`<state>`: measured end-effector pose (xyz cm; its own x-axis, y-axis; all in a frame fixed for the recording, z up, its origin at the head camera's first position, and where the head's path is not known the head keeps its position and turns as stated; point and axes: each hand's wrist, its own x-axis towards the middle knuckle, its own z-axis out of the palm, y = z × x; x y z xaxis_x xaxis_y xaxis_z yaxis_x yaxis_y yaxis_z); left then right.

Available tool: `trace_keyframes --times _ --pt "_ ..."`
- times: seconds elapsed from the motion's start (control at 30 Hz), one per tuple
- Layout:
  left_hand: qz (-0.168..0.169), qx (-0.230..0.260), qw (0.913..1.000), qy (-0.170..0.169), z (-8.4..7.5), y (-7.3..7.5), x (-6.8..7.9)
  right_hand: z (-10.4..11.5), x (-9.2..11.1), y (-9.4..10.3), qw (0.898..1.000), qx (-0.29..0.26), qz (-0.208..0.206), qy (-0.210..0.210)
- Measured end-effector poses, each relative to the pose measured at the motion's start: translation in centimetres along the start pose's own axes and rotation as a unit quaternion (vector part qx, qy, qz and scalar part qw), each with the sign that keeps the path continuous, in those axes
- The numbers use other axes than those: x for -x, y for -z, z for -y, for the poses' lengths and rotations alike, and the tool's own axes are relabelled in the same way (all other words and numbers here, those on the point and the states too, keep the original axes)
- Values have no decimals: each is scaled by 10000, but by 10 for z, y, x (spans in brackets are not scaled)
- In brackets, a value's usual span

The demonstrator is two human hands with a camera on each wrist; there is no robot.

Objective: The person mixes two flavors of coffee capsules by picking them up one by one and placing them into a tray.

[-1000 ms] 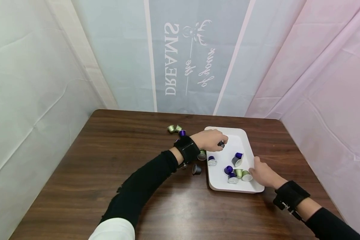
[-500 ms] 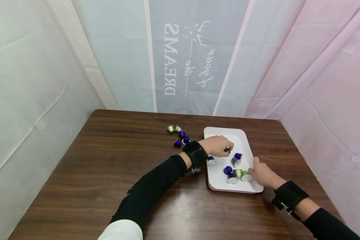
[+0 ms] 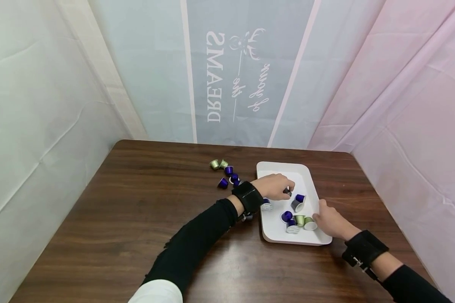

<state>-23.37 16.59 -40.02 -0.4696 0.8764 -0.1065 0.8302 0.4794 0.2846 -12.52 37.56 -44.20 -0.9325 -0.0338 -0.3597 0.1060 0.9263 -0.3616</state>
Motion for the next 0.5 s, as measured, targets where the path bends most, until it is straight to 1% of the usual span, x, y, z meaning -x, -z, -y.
trace_keyframes --times 0.13,0.27,0.37,0.5 --pt "-11 22 10000 13 0 3 3 0 0 0 10000 18 -43 36" --pt "-16 43 10000 26 3 8 10 0 0 -1 9999 24 -95 108" --pt "-61 89 9999 37 8 13 18 -1 1 -2 9999 20 -112 122" --pt "-149 216 9996 83 18 18 32 0 1 -1 9997 34 -161 166"
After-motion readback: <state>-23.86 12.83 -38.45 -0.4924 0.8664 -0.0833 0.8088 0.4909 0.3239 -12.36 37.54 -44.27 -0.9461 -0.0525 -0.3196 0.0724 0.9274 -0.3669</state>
